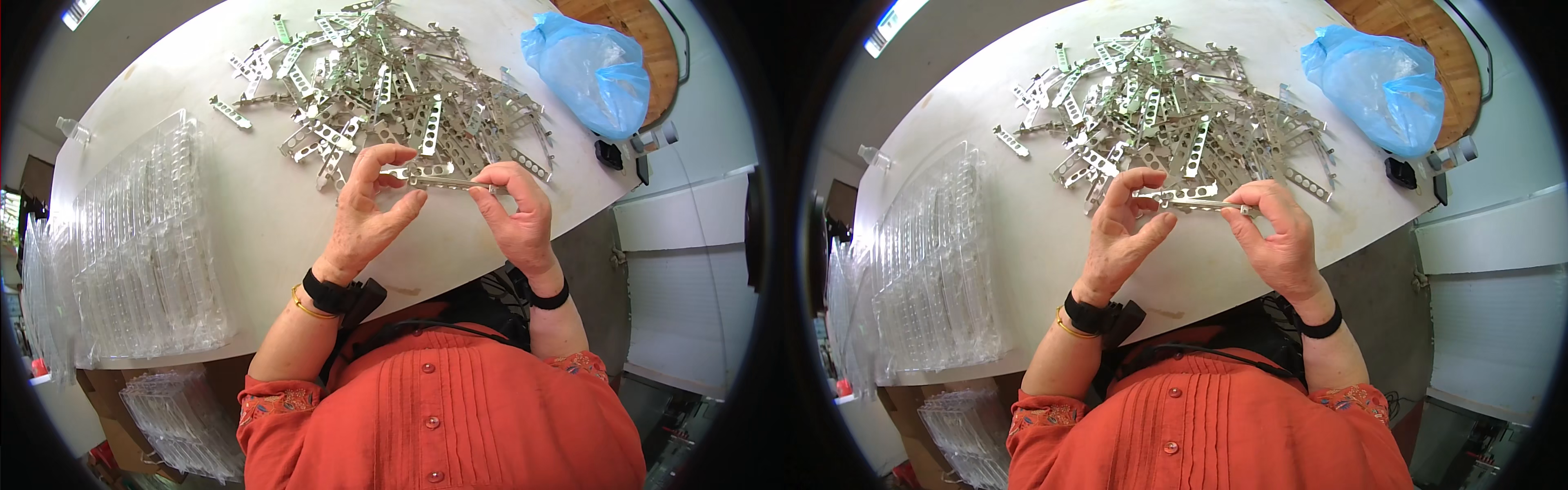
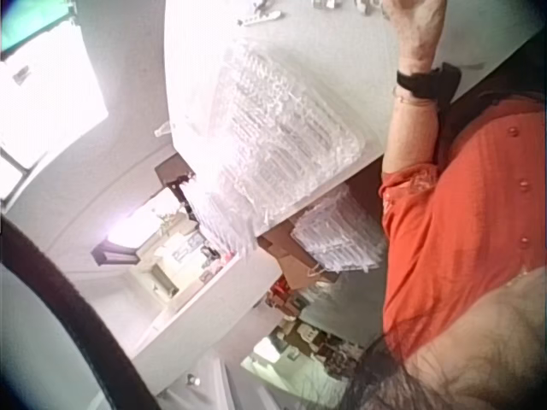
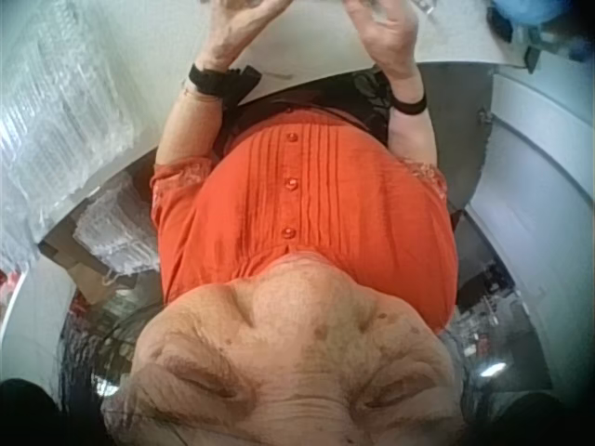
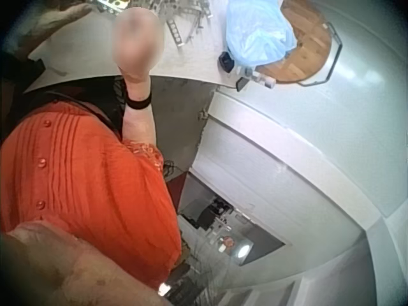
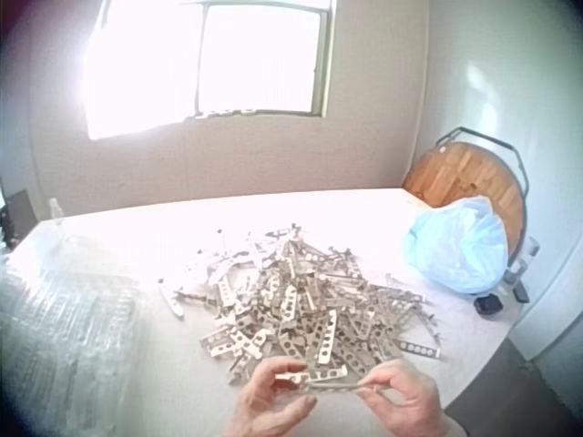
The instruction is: Packaging metal brackets into small plastic bags and organizing them on a tray.
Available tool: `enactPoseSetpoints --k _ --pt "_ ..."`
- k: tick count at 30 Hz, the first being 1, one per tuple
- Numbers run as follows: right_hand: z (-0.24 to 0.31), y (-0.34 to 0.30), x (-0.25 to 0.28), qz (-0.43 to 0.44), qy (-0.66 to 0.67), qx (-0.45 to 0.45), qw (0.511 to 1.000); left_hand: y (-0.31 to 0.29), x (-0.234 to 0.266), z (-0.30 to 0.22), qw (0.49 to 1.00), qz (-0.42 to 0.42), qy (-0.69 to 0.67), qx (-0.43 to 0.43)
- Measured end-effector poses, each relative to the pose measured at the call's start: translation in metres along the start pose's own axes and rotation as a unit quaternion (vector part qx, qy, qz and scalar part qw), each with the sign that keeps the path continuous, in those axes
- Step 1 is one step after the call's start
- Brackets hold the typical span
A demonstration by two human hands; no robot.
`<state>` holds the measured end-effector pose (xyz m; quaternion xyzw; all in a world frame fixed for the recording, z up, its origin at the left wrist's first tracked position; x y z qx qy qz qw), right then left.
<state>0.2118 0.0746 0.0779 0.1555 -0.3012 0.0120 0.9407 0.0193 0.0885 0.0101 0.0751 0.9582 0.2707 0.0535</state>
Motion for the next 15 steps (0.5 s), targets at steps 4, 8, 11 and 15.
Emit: enactPoseSetpoints --k 4,8,11,15 --pt "0.002 -0.002 -0.008 0.022 -0.022 0.023 0.999 0.007 -0.006 -0.016 0.991 0.042 0.112 -0.066" --pt "0.008 -0.003 -0.017 0.062 -0.014 0.031 0.998 0.002 -0.014 -0.014 0.99 0.074 0.119 -0.034" --pt "0.011 -0.003 -0.019 0.08 -0.002 0.048 0.996 0.0 -0.023 -0.015 0.99 0.102 0.097 -0.005" --pt "0.013 -0.004 -0.018 0.091 0.004 0.058 0.994 -0.005 -0.032 -0.012 0.982 0.156 0.099 0.037"
Point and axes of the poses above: each hand's wrist, its own y-axis towards the middle knuckle, its own x-axis out of the back of the hand, z = x × y, the point moved 8 cm from there along y, towards the middle knuckle, and after that the axes turned 15 degrees about -x, right-handed, at the moved point
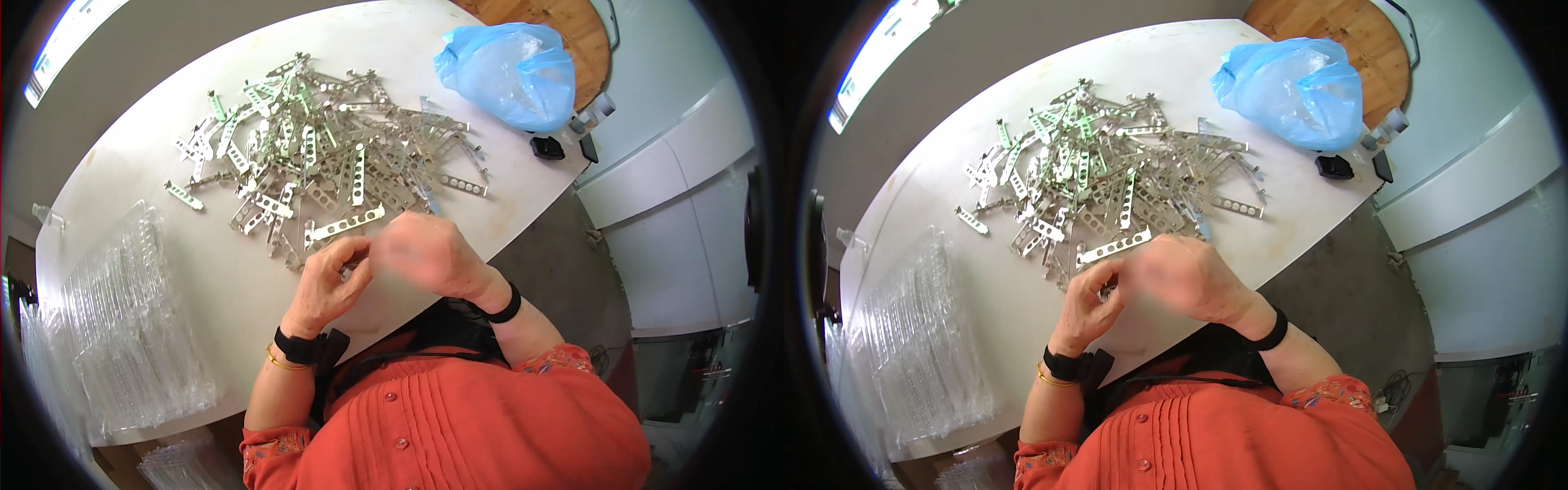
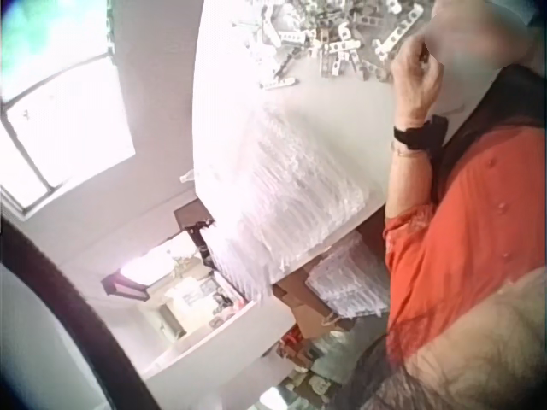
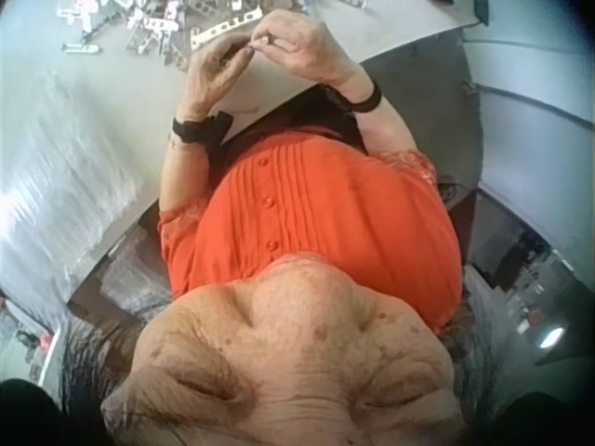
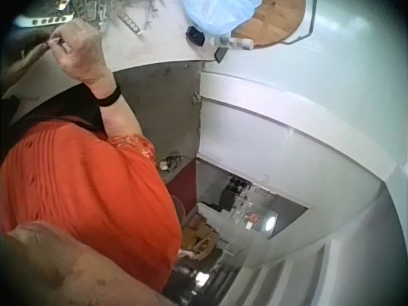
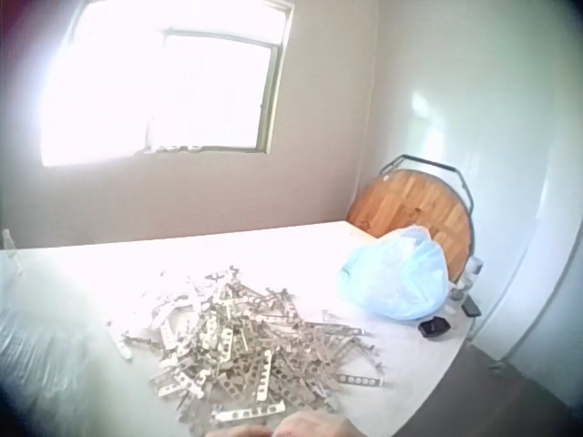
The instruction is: Packaging metal brackets into small plastic bags and organizing them on a tray.
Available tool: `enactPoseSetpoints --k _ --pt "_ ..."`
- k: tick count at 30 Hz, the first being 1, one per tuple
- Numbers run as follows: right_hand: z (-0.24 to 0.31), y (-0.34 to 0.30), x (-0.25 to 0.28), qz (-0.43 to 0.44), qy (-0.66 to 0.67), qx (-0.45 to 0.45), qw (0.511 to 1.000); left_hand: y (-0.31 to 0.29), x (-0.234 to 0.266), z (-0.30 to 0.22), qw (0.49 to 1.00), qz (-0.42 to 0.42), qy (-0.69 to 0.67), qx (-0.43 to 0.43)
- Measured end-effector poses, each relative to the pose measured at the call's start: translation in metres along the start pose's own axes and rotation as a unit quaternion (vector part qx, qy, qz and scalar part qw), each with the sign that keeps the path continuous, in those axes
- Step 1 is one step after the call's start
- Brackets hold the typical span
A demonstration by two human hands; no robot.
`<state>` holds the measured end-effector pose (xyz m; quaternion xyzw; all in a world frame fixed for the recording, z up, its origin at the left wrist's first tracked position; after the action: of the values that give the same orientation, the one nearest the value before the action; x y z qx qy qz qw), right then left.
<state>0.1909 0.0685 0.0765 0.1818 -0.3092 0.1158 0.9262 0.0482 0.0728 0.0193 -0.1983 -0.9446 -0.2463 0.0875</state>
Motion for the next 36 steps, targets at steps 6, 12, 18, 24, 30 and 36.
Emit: enactPoseSetpoints --k 6,12,18,24,30,36 --pt "-0.003 -0.002 0.001 0.017 -0.002 -0.02 1.0 -0.004 -0.013 0.007 0.997 0.068 -0.032 0.016" --pt "-0.009 -0.001 0.003 0.068 -0.001 -0.095 0.993 -0.006 -0.016 0.011 0.995 0.083 -0.03 0.038" --pt "-0.019 0.01 0.068 -0.029 -0.001 -0.108 0.994 -0.006 -0.006 0.008 0.994 0.038 -0.07 0.08" --pt "-0.102 0.017 0.186 -0.179 0.004 -0.239 0.954 -0.005 0.0 0.011 0.988 -0.005 -0.12 0.098" --pt "-0.176 0.047 0.238 -0.2 -0.065 -0.296 0.932 -0.006 0.001 0.023 0.983 -0.018 -0.142 0.111" --pt "-0.223 0.081 0.257 -0.182 -0.041 -0.375 0.908 -0.011 0.001 0.031 0.975 -0.028 -0.185 0.12"
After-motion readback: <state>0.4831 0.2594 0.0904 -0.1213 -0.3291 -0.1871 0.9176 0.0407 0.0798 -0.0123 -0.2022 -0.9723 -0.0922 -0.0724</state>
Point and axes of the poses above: each hand's wrist, its own y-axis towards the middle knuckle, its own x-axis out of the back of the hand, z = x × y, the point moved 8 cm from there along y, towards the middle knuckle, and after that the axes turned 15 degrees about -x, right-handed, at the moved point
